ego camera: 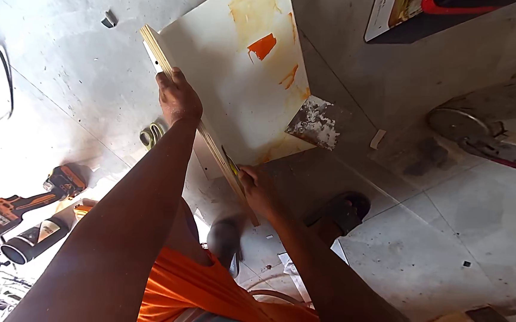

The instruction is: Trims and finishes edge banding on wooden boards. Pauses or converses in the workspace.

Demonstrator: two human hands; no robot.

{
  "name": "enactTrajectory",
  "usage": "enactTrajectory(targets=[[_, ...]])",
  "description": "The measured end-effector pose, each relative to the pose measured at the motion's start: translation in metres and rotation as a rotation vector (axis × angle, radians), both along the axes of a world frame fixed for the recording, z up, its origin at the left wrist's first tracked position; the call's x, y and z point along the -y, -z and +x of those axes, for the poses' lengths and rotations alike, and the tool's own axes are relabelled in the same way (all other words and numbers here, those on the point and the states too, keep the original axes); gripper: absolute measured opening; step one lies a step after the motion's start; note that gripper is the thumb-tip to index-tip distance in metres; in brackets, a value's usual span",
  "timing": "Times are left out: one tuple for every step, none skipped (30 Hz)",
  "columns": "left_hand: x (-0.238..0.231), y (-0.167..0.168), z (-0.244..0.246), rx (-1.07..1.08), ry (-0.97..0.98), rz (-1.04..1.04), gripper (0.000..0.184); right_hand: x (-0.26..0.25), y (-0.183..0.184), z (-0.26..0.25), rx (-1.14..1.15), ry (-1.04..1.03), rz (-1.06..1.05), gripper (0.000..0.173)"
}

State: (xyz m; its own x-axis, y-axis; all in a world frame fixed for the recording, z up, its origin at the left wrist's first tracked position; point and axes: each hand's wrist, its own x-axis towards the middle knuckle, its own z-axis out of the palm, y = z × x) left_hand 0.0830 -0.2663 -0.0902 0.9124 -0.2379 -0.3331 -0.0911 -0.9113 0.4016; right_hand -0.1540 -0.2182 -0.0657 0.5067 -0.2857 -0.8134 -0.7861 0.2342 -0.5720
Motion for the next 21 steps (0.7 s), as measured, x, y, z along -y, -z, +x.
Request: enactTrajectory(targets=[[0.0,0.0,0.0,0.0,0.0,-0.001,0.047,-0.005,0.0,-0.013,-0.018,-0.014,0.024,0.041],[0.001,0.0,0.0,0.0,-0.001,-0.005,0.047,-0.008,-0.002,-0.024,-0.036,-0.028,0.046,0.043],[0.001,-0.001,0.0,-0.005,-0.002,-0.006,0.047,-0.009,-0.006,-0.031,-0.045,-0.033,0.057,0.043],[0.002,-0.001,-0.001,-0.013,-0.004,-0.007,0.048,-0.006,-0.012,-0.034,-0.043,-0.031,0.063,0.044],[0.002,-0.001,-0.001,-0.018,-0.008,-0.014,0.048,-0.001,-0.016,-0.031,-0.027,-0.018,0.059,0.044],[0.002,0.0,0.0,-0.019,-0.014,-0.021,0.049,0.004,-0.02,-0.024,-0.007,0.0,0.043,0.043],[0.001,0.0,0.001,-0.016,-0.017,-0.024,0.049,0.009,-0.022,-0.013,0.016,0.014,0.023,0.042],[-0.001,0.001,0.0,-0.012,-0.013,-0.029,0.049,0.014,-0.021,0.001,0.033,0.021,0.009,0.041],[-0.002,0.002,-0.001,-0.008,-0.01,-0.041,0.049,0.021,-0.019,0.015,0.057,0.026,-0.003,0.041],[-0.002,0.002,0.0,-0.001,-0.009,-0.059,0.05,0.028,-0.014,0.03,0.086,0.036,-0.022,0.041],[-0.003,0.003,0.0,0.006,-0.009,-0.079,0.05,0.034,-0.01,0.044,0.115,0.047,-0.036,0.041],[-0.004,0.003,0.0,0.007,-0.013,-0.098,0.049,0.04,-0.005,0.056,0.143,0.06,-0.047,0.041],[-0.005,0.004,0.0,-0.002,-0.019,-0.11,0.05,0.047,0.0,0.067,0.163,0.062,-0.043,0.041],[-0.005,0.004,0.0,-0.009,-0.023,-0.113,0.05,0.053,0.004,0.076,0.179,0.052,-0.033,0.042],[-0.006,0.004,0.0,-0.012,-0.026,-0.111,0.05,0.058,0.007,0.083,0.184,0.042,-0.023,0.042],[-0.006,0.004,0.0,-0.012,-0.029,-0.112,0.049,0.061,0.008,0.087,0.182,0.034,-0.021,0.042],[-0.005,0.004,0.0,-0.009,-0.031,-0.119,0.049,0.063,0.007,0.089,0.175,0.024,-0.014,0.042],[-0.005,0.004,0.0,-0.005,-0.035,-0.125,0.049,0.063,0.005,0.089,0.16,0.015,-0.003,0.042],[-0.005,0.004,-0.001,-0.001,-0.039,-0.126,0.049,0.06,0.002,0.086,0.138,0.009,0.002,0.041],[-0.006,0.004,-0.001,0.001,-0.041,-0.129,0.048,0.053,-0.001,0.08,0.115,0.012,-0.001,0.041],[-0.007,0.005,-0.002,0.003,-0.043,-0.13,0.048,0.044,-0.004,0.072,0.098,0.028,-0.014,0.04]])
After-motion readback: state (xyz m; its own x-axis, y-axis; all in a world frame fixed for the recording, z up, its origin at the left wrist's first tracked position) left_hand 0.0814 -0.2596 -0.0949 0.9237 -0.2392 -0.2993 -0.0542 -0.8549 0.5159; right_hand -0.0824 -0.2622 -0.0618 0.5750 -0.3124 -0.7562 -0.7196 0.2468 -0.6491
